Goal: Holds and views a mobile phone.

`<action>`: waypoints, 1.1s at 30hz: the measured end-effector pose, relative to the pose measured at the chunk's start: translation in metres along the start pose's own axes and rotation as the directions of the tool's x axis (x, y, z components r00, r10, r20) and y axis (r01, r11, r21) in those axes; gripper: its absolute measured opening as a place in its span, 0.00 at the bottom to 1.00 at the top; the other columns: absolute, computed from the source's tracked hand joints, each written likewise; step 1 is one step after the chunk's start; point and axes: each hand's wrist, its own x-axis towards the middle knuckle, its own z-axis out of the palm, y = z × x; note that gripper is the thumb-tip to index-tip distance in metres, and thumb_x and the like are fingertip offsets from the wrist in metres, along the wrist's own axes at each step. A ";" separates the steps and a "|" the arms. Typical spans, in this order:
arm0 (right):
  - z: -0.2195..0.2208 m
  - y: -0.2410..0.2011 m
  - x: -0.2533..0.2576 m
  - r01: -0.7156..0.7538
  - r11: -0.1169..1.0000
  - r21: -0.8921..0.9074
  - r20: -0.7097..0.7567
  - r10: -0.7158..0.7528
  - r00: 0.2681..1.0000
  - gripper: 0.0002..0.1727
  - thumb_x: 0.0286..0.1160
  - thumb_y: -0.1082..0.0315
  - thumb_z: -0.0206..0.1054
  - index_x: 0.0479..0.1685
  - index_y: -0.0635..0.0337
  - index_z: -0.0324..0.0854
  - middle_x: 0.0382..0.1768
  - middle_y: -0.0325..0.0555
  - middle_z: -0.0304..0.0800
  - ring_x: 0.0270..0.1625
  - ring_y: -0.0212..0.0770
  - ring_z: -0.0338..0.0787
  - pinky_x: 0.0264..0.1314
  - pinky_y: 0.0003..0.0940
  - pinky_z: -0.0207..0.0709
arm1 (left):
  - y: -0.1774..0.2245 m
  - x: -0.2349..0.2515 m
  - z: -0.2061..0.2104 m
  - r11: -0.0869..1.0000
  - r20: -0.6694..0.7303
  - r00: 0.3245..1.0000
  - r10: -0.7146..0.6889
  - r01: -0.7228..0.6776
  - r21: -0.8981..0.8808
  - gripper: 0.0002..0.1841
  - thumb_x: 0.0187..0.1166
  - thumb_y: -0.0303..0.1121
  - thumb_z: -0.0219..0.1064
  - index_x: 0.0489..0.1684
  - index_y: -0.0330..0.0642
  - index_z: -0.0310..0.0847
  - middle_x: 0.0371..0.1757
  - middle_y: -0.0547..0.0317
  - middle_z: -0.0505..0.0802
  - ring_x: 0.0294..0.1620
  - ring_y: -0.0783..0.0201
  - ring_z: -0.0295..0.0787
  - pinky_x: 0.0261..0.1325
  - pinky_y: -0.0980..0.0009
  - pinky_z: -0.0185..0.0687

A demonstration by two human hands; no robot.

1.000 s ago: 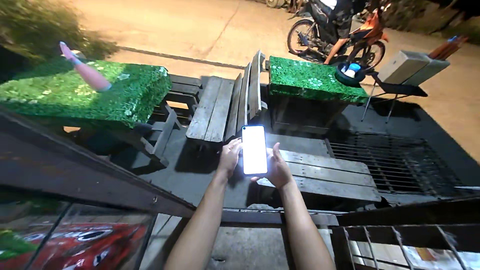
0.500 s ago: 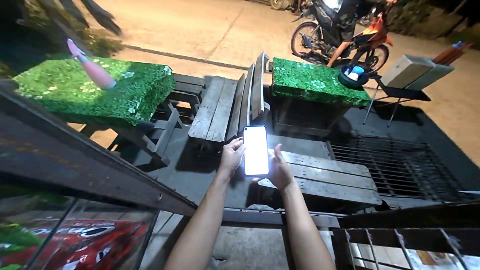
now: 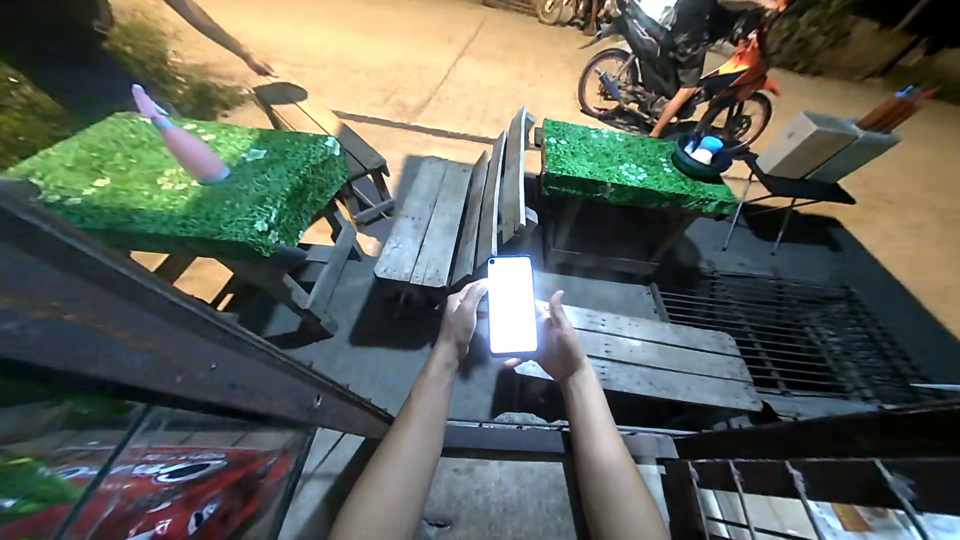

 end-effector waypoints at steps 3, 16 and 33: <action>0.000 0.000 0.000 0.000 1.000 0.017 0.003 0.000 1.000 0.49 0.77 0.22 0.24 0.88 0.44 0.57 0.66 0.57 0.86 0.57 0.58 0.93 0.36 0.51 0.92 | 0.000 0.000 0.000 1.000 0.006 1.000 -0.008 0.008 -0.002 0.26 0.90 0.52 0.51 0.65 0.42 0.84 0.57 0.52 0.90 0.54 0.63 0.84 0.58 0.58 0.78; -0.001 0.001 0.000 0.015 1.000 0.017 0.023 -0.015 1.000 0.50 0.77 0.23 0.21 0.88 0.44 0.57 0.66 0.58 0.86 0.57 0.59 0.93 0.36 0.50 0.92 | 0.002 -0.001 0.001 1.000 0.004 1.000 -0.012 0.012 -0.012 0.27 0.90 0.53 0.51 0.64 0.40 0.85 0.63 0.51 0.89 0.60 0.60 0.83 0.64 0.55 0.76; 0.002 0.000 -0.002 0.004 1.000 -0.005 -0.016 -0.004 1.000 0.46 0.80 0.25 0.26 0.85 0.44 0.61 0.64 0.56 0.88 0.56 0.57 0.94 0.36 0.52 0.92 | 0.000 -0.001 0.000 1.000 -0.005 1.000 -0.024 0.024 0.008 0.25 0.90 0.51 0.52 0.68 0.41 0.83 0.62 0.50 0.90 0.61 0.59 0.84 0.64 0.53 0.77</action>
